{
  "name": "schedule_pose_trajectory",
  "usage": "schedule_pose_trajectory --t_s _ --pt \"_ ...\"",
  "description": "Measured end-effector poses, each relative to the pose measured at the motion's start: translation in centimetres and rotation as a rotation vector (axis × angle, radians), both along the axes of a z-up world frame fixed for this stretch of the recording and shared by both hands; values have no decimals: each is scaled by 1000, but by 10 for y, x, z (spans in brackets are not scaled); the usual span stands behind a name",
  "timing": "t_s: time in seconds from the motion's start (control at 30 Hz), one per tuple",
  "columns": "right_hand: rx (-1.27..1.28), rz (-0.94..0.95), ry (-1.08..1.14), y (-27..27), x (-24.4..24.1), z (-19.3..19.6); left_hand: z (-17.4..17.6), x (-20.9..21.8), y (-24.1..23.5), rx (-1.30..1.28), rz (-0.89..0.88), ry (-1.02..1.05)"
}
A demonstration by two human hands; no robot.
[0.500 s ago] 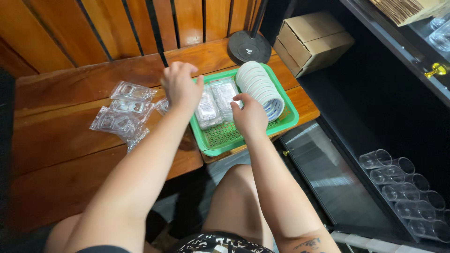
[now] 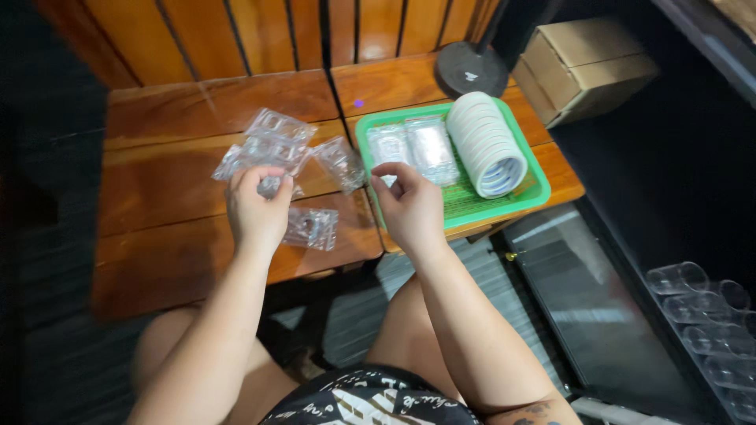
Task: The person sits on a wooden bench and repeatedly picks up small, clear plastic containers from a pile on the bench. They place each container into a green plastic basket that already contains a roll of tape. The person continues this process until the pile on the bench is empty.
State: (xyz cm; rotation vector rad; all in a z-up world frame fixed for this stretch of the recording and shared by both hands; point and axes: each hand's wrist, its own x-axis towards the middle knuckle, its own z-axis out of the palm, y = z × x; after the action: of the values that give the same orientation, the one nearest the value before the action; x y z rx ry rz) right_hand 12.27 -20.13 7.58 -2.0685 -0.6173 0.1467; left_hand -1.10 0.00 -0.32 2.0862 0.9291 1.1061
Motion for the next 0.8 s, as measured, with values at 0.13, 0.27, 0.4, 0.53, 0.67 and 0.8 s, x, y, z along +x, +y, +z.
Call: schedule_pose_trajectory --t_s 0.13,0.27,0.4,0.53,0.67,0.8 --pt "-6 111 -28 19 -26 -24 -14 -31 -1 -80 13 61" --pt "-61 268 -125 36 -43 -51 -20 -48 -9 -198 -20 204" --pt "-144 348 -217 50 -37 -102 -34 -57 -2 -225 -7 280" --pt "-197 374 -241 51 -47 -98 -58 -61 6 -137 27 239" --pt "-193 459 -276 55 -57 -86 -62 -61 5 -119 -9 283" --pt "-237 487 -392 60 -51 -99 -67 -59 2 -43 -2 276"
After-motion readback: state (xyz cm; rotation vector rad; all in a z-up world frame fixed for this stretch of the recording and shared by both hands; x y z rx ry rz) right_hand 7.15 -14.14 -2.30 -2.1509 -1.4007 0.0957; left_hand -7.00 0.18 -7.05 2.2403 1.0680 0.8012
